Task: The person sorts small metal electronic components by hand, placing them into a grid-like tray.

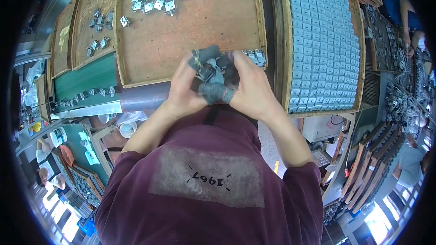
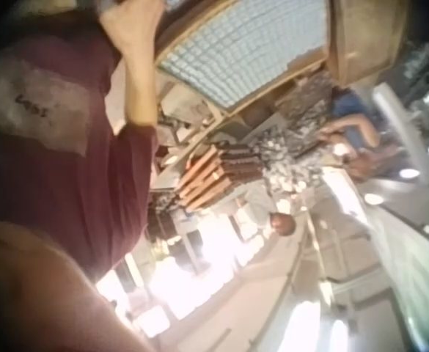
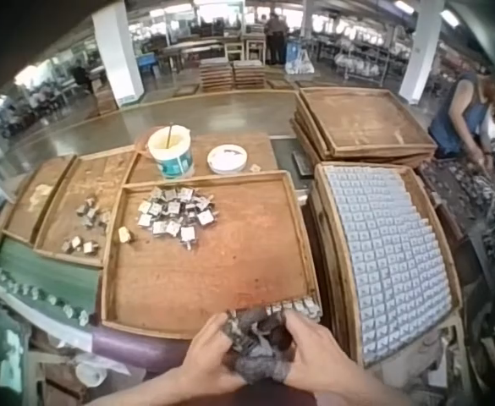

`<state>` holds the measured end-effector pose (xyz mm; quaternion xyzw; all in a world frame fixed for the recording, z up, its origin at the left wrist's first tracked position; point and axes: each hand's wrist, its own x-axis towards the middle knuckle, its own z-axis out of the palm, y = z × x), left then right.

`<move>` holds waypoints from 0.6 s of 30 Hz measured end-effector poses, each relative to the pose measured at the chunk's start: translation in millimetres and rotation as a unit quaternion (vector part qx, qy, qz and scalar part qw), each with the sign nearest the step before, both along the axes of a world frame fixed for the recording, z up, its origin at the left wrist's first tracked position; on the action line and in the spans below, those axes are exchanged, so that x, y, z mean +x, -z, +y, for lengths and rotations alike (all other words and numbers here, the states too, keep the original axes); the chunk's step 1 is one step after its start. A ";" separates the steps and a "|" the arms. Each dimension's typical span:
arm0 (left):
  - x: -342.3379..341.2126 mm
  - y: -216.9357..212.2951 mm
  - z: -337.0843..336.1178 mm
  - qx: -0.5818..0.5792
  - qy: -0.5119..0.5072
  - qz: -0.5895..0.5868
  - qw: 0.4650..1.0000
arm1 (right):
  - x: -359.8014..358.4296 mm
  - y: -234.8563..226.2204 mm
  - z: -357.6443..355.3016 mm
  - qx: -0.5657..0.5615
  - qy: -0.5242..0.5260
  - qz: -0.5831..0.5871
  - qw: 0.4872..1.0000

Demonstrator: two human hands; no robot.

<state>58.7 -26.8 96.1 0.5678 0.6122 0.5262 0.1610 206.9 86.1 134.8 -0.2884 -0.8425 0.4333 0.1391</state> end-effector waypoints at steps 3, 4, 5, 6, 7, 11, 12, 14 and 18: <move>-2.3 -0.4 1.5 -0.002 0.102 -0.035 0.994 | 4.3 9.2 4.2 -0.216 -0.092 0.025 0.972; -0.7 -1.0 2.7 -0.003 0.106 -0.037 0.994 | 5.3 8.2 2.7 -0.217 -0.088 0.025 0.972; 1.5 -1.5 3.4 0.000 0.100 -0.047 0.994 | 5.8 7.8 1.7 -0.188 -0.078 0.040 0.978; 3.1 -2.1 3.9 0.004 0.094 -0.058 0.994 | 6.8 6.9 1.1 -0.159 -0.069 0.055 0.983; 2.9 -3.5 3.9 0.002 0.096 -0.059 0.994 | 8.2 3.2 1.8 -0.161 -0.067 0.056 0.983; 1.6 -9.8 8.6 0.029 0.116 0.018 0.993 | 13.2 -3.2 7.8 -0.129 -0.102 0.020 0.986; 1.9 -10.7 10.2 0.019 0.123 -0.012 0.992 | 14.4 -2.7 8.6 -0.126 -0.107 0.013 0.986; 5.6 -11.8 9.0 0.001 0.126 -0.052 0.991 | 17.0 -3.1 10.1 -0.138 -0.122 0.024 0.982; 2.5 -12.4 13.7 -0.004 0.136 -0.042 0.990 | 21.3 -6.0 9.7 -0.162 -0.108 0.020 0.981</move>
